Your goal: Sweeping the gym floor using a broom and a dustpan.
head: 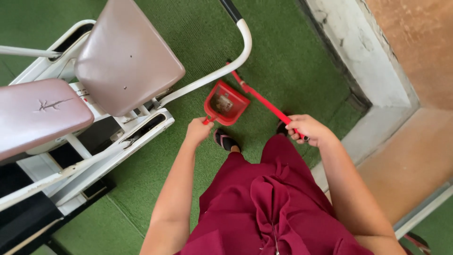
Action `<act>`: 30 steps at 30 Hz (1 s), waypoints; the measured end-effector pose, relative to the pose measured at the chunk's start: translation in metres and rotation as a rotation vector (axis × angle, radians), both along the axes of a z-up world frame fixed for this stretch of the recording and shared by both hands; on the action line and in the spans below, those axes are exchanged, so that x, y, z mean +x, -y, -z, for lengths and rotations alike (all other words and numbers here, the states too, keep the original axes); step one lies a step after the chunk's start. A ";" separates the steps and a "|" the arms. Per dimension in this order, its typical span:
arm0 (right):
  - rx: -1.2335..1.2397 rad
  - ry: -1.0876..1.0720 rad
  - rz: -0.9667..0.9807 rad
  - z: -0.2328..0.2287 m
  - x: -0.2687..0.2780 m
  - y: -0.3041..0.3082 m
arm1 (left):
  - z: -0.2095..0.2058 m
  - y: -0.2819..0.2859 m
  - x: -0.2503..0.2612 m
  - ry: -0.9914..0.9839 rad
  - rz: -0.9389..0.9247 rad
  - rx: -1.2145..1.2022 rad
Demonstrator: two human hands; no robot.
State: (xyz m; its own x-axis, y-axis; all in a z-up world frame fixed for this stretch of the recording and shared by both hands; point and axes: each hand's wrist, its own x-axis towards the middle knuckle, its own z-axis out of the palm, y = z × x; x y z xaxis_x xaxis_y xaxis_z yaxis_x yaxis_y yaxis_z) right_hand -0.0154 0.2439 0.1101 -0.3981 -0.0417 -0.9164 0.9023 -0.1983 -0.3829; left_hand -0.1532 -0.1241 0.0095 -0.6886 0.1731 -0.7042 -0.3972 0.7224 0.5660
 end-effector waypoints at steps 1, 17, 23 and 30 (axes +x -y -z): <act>-0.002 -0.003 -0.012 0.003 -0.007 -0.010 | 0.004 -0.003 0.002 -0.003 -0.012 -0.002; 0.286 -0.106 -0.469 0.064 -0.219 -0.285 | 0.025 -0.194 0.050 0.089 -0.480 0.024; 0.330 -0.105 -0.470 0.113 -0.283 -0.337 | 0.031 -0.251 0.060 0.036 -0.504 -0.036; 0.540 -0.106 -0.808 0.148 -0.221 -0.272 | 0.051 -0.290 0.039 -0.090 -0.307 -0.238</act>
